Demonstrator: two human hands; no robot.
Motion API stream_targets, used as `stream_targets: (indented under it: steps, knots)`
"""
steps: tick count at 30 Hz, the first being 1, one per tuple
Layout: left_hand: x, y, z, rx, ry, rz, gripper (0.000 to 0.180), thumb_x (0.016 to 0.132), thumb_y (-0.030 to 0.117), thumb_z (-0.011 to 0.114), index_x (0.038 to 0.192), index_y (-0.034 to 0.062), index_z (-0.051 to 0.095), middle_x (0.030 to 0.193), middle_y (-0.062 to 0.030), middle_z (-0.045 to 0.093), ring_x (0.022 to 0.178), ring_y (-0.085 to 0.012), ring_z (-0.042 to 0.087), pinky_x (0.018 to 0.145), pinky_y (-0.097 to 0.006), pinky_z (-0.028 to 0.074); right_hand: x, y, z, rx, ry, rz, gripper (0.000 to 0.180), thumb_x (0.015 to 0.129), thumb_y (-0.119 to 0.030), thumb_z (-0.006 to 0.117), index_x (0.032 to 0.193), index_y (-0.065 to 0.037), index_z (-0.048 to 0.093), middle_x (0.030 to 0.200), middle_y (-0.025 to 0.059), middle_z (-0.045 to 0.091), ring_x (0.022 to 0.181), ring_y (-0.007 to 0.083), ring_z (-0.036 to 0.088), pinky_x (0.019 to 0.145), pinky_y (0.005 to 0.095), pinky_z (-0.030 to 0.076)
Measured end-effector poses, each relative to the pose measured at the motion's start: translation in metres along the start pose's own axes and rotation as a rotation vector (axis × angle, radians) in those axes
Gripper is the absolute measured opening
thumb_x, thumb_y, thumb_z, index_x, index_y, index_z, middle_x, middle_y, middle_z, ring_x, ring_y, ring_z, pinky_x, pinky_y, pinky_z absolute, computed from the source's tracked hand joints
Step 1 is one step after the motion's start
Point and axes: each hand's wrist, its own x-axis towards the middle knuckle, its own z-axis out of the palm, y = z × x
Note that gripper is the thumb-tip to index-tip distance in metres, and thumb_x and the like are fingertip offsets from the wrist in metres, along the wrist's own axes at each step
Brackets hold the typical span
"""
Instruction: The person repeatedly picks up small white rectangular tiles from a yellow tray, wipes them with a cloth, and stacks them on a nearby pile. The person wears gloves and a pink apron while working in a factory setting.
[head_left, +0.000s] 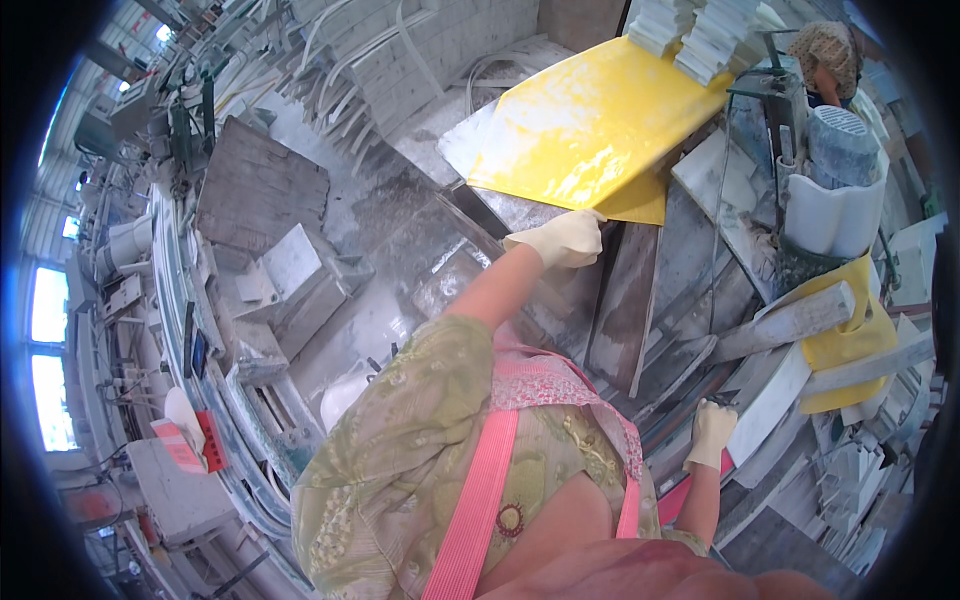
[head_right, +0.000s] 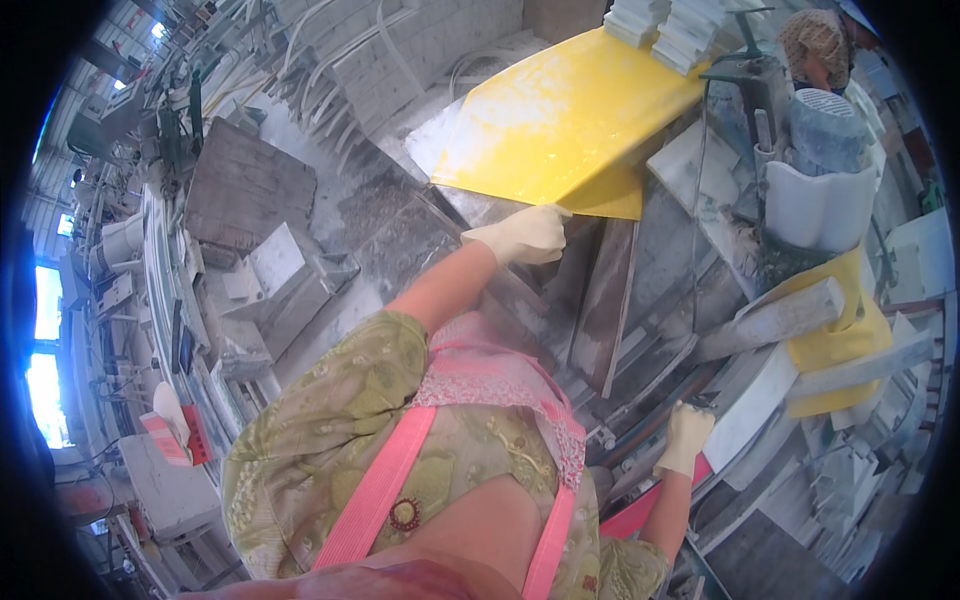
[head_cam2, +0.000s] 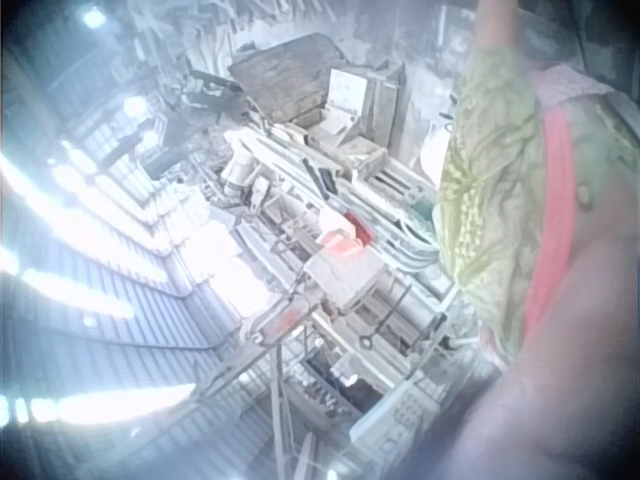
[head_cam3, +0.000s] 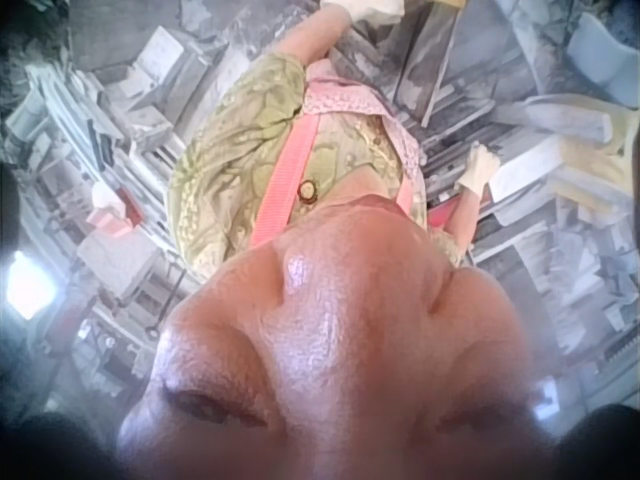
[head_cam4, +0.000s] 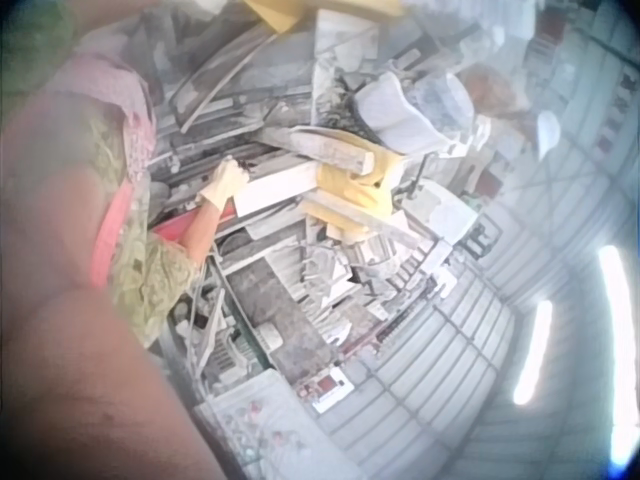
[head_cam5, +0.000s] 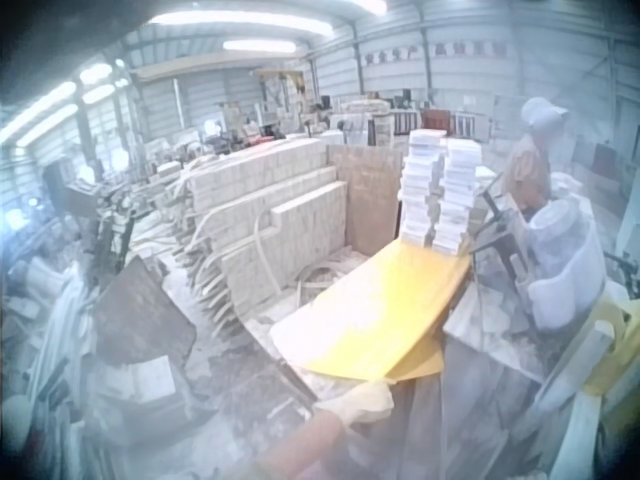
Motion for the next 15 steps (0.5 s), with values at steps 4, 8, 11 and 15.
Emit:
stream_targets:
  steps: [4,8,11,15]
  knots:
    - [0.002,0.001,-0.003,0.004,-0.010,-0.015,0.024,0.076,0.024,0.059,0.065,0.0097,0.075,0.070,-0.0062,0.071,0.075,-0.0259,0.068,0.091,-0.037,0.048,0.003,0.002,-0.004,-0.017,-0.042,-0.012,0.039,0.096,-0.028,0.057,0.074,-0.002,0.074,0.075,0.0193,0.072,0.076,0.0371,0.069,0.077,0.0485,0.052]
    - [0.003,0.002,-0.004,0.037,-0.123,-0.028,0.026,0.079,0.022,0.058,0.076,0.0087,0.080,0.078,-0.0071,0.075,0.080,-0.0256,0.070,0.091,-0.036,0.048,0.004,0.002,-0.013,0.001,0.004,-0.073,0.039,0.096,-0.027,0.056,0.073,-0.001,0.074,0.072,0.0201,0.071,0.071,0.0380,0.069,0.072,0.0487,0.053]
    - [0.002,0.002,-0.005,-0.041,-0.025,-0.048,0.027,0.078,0.023,0.058,0.065,0.0059,0.074,0.067,-0.0105,0.069,0.073,-0.0301,0.063,0.087,-0.039,0.047,0.007,-0.005,-0.028,-0.007,-0.071,-0.047,0.038,0.095,-0.025,0.058,0.070,-0.001,0.073,0.068,0.0204,0.069,0.067,0.0402,0.069,0.069,0.0489,0.054]
    - [0.001,0.004,-0.009,-0.037,-0.119,-0.068,0.028,0.079,0.021,0.056,0.077,0.0061,0.079,0.080,-0.0104,0.074,0.083,-0.0282,0.070,0.104,-0.038,0.046,0.009,-0.012,-0.053,0.046,-0.136,-0.004,0.036,0.097,-0.027,0.056,0.078,0.000,0.072,0.083,0.0218,0.071,0.083,0.0376,0.070,0.078,0.0475,0.053]
